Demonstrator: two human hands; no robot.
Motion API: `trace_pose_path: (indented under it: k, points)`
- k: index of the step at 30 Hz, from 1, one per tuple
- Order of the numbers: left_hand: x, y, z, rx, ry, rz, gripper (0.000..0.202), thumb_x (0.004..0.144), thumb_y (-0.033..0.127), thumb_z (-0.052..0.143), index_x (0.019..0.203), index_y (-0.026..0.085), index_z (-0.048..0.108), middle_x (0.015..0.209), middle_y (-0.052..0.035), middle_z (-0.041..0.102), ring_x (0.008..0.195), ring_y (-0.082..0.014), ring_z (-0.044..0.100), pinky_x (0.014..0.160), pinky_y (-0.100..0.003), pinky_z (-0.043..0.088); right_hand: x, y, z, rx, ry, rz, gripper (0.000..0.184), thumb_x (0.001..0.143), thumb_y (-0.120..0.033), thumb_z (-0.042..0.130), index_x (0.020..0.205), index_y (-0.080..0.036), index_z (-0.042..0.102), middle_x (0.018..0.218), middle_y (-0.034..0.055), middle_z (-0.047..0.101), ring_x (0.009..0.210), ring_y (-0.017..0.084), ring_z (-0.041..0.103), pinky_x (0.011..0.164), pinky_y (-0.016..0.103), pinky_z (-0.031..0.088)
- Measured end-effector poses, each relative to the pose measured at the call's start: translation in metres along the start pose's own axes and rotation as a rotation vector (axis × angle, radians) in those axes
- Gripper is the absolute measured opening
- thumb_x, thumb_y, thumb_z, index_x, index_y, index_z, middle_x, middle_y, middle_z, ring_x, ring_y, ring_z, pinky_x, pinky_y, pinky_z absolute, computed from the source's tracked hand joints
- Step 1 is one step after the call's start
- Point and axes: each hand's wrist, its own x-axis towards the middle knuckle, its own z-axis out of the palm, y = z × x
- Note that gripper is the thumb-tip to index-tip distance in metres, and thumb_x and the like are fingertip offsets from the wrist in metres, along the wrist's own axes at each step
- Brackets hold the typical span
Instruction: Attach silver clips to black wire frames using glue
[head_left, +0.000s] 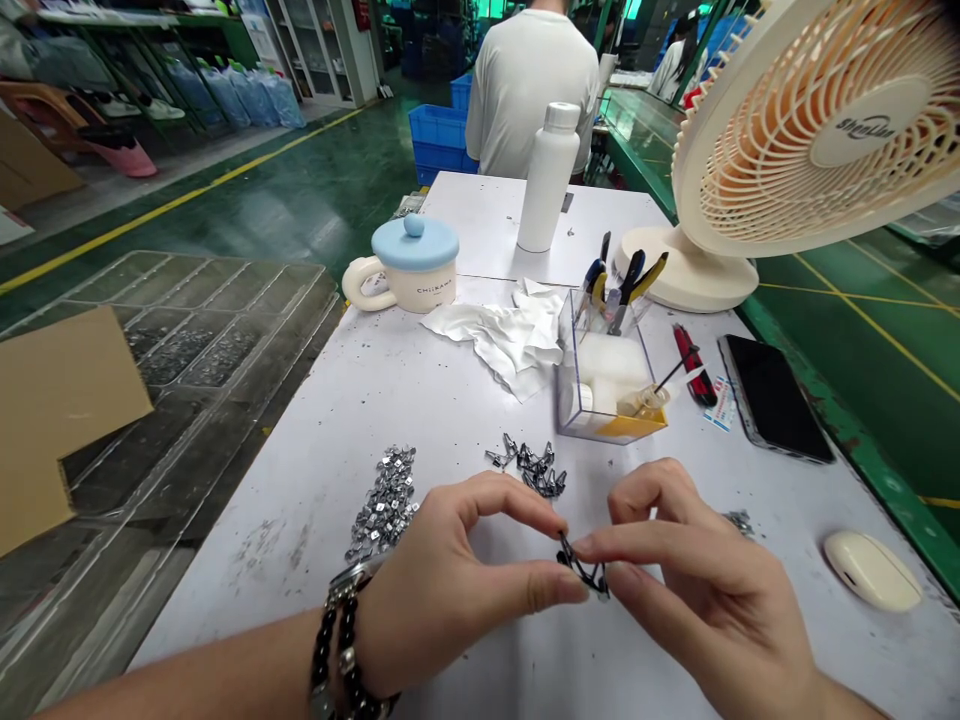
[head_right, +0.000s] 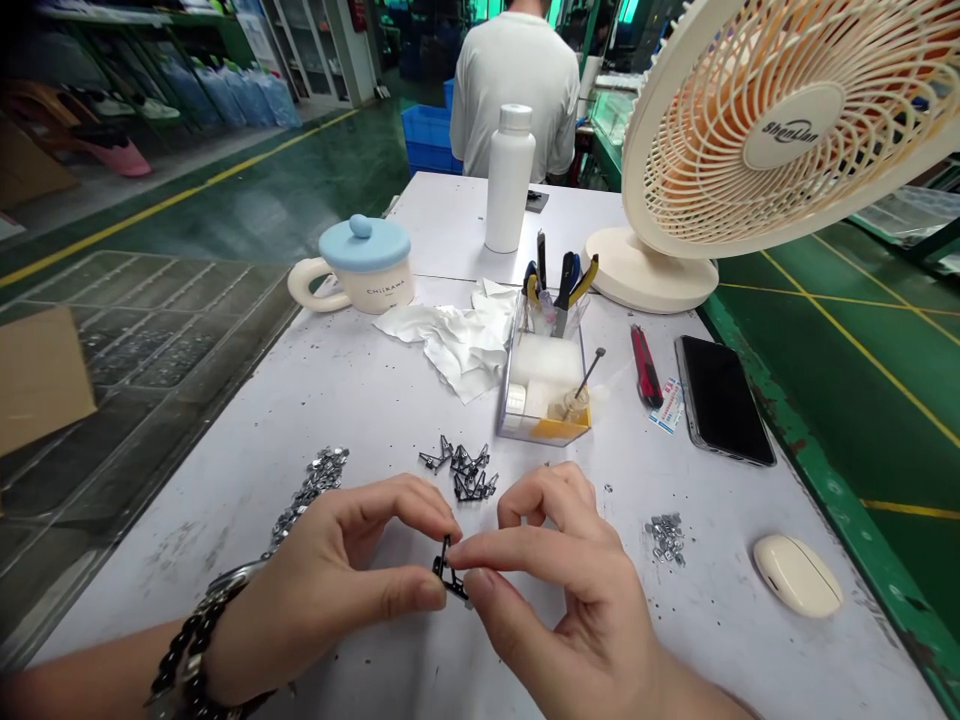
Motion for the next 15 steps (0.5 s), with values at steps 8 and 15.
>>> trace_pose_path:
  k: [8, 15]
  points:
    - [-0.0018, -0.0009, -0.0001, -0.037, -0.021, -0.057, 0.024, 0.064, 0.033, 0.078, 0.081, 0.02, 0.067, 0.089, -0.0022, 0.065, 0.09, -0.0196, 0.057, 0.085, -0.036, 0.041, -0.0001, -0.0002, 0.0001, -0.035, -0.006, -0.076, 0.018, 0.081, -0.011, 0.054, 0.089, -0.023, 0.066, 0.071, 0.0013, 0.052, 0.076, 0.014, 0.047, 0.065, 0.029, 0.043]
    - [-0.002, 0.0, -0.0011, -0.057, -0.011, -0.047, 0.02, 0.064, 0.025, 0.078, 0.081, 0.02, 0.067, 0.089, -0.0018, 0.065, 0.089, -0.0187, 0.058, 0.086, -0.035, 0.042, 0.0001, 0.0007, 0.0007, -0.031, -0.037, -0.124, 0.021, 0.08, -0.007, 0.053, 0.092, -0.02, 0.064, 0.069, 0.0007, 0.056, 0.072, 0.013, 0.048, 0.063, 0.029, 0.042]
